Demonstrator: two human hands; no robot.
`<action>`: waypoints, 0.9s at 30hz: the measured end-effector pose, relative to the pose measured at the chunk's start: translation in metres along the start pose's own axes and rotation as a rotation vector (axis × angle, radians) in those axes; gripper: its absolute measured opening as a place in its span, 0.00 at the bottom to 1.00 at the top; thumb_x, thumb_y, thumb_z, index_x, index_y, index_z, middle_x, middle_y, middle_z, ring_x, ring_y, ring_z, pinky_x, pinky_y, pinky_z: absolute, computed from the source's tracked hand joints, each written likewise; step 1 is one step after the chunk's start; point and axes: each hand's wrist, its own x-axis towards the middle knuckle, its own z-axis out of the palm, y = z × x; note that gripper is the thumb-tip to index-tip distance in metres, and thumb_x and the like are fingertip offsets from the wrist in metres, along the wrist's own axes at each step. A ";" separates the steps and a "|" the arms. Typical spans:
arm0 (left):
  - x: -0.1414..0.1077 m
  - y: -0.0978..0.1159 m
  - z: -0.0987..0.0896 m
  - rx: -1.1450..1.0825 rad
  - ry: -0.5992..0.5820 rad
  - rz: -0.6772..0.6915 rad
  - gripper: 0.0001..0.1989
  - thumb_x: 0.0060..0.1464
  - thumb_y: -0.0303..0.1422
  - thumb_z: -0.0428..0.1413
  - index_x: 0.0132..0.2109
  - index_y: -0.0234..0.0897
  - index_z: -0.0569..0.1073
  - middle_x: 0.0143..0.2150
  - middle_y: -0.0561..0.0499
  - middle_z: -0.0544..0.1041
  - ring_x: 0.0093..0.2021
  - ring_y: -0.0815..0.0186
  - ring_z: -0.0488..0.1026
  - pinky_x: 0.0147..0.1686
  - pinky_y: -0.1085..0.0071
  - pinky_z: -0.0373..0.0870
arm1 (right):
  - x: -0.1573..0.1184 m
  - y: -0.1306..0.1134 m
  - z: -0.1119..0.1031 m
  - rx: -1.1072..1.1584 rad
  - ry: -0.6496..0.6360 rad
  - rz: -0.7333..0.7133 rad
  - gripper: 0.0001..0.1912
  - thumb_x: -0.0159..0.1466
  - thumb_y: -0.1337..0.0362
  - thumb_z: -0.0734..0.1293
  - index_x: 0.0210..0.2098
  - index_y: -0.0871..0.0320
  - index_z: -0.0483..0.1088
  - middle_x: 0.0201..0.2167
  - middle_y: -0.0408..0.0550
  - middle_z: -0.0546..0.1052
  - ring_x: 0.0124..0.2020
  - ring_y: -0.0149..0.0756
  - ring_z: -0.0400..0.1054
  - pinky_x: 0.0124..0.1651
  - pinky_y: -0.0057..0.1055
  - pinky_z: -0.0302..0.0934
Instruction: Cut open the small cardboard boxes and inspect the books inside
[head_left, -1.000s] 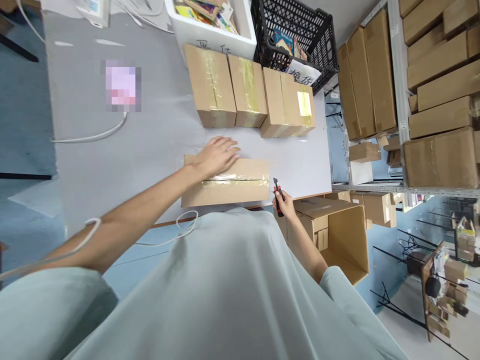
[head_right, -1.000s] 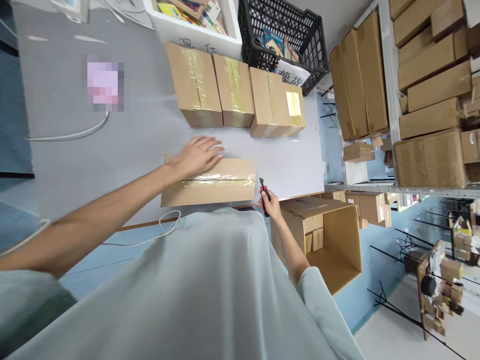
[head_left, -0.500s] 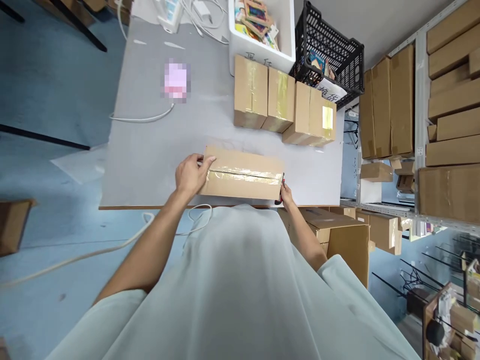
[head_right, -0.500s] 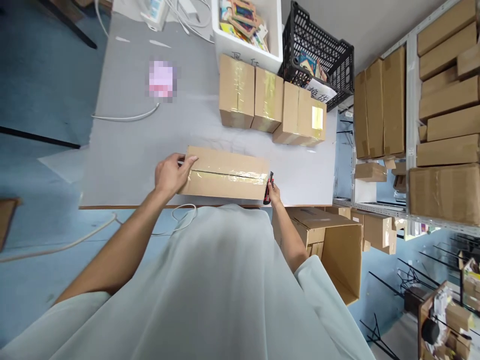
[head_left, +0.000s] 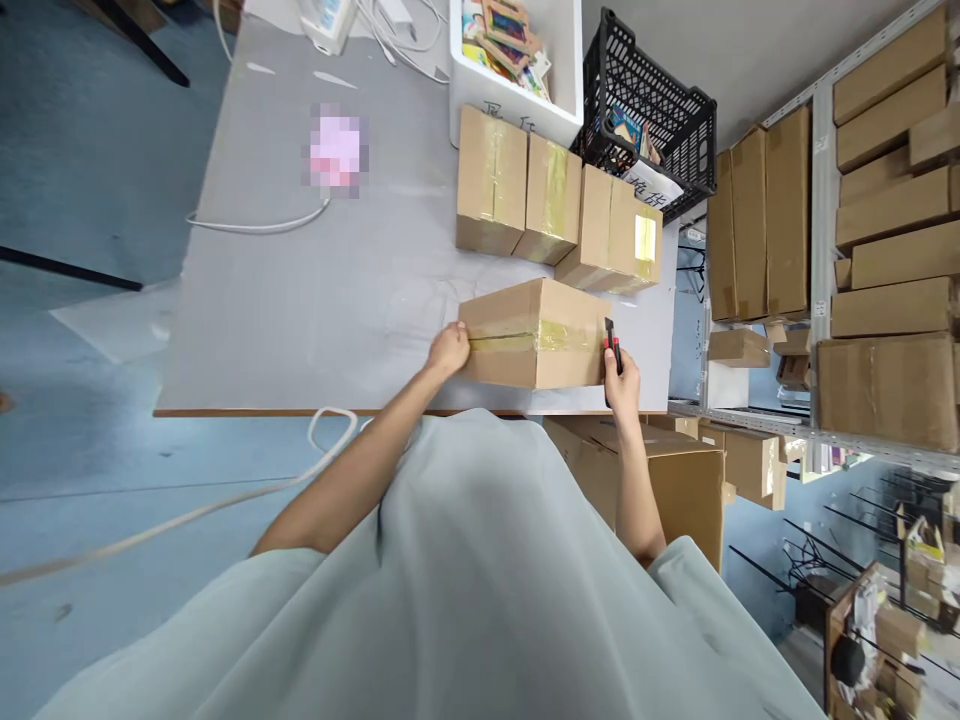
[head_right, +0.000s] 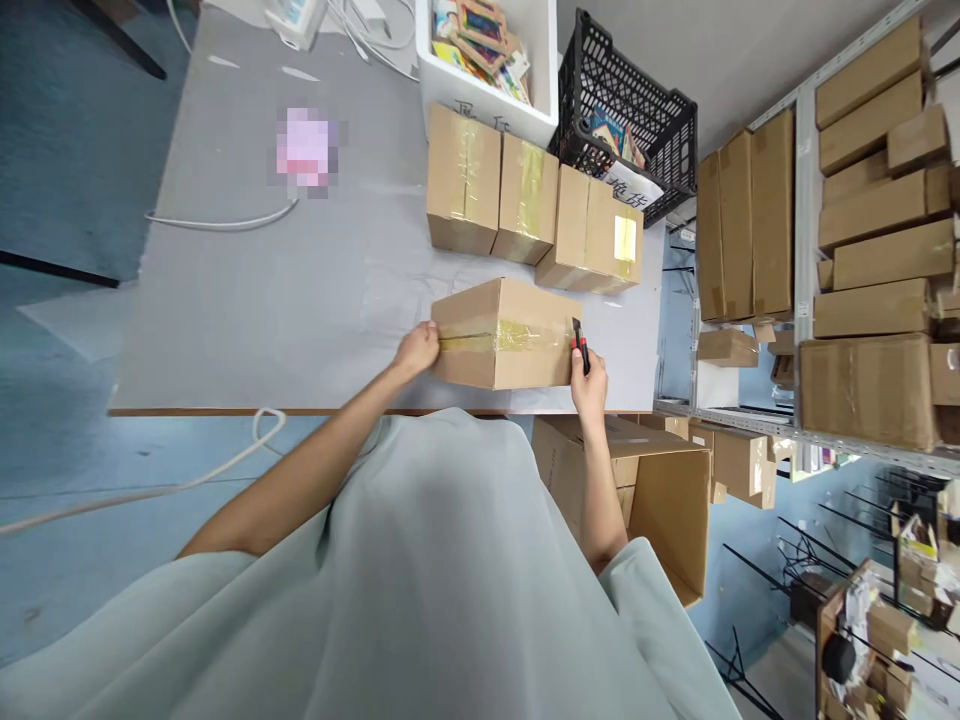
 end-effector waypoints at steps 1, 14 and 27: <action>-0.001 0.005 0.012 -0.014 -0.041 0.007 0.15 0.72 0.45 0.51 0.43 0.42 0.74 0.46 0.31 0.87 0.58 0.40 0.84 0.61 0.47 0.77 | 0.000 -0.003 -0.007 -0.067 0.044 -0.021 0.31 0.79 0.39 0.59 0.55 0.58 0.81 0.46 0.58 0.84 0.51 0.51 0.75 0.56 0.43 0.72; -0.038 0.064 -0.039 -0.322 -0.007 0.457 0.22 0.66 0.52 0.64 0.55 0.40 0.85 0.60 0.44 0.87 0.59 0.51 0.84 0.64 0.55 0.83 | -0.049 -0.065 0.007 -0.036 0.092 -0.065 0.30 0.82 0.39 0.58 0.60 0.55 0.79 0.52 0.59 0.83 0.55 0.52 0.79 0.63 0.47 0.73; -0.037 0.064 -0.051 -0.426 -0.150 0.457 0.23 0.55 0.45 0.75 0.53 0.38 0.86 0.58 0.44 0.88 0.56 0.50 0.87 0.67 0.47 0.83 | -0.080 -0.142 0.061 -0.228 -0.322 -0.027 0.30 0.82 0.48 0.62 0.80 0.46 0.69 0.54 0.52 0.89 0.52 0.61 0.85 0.57 0.47 0.75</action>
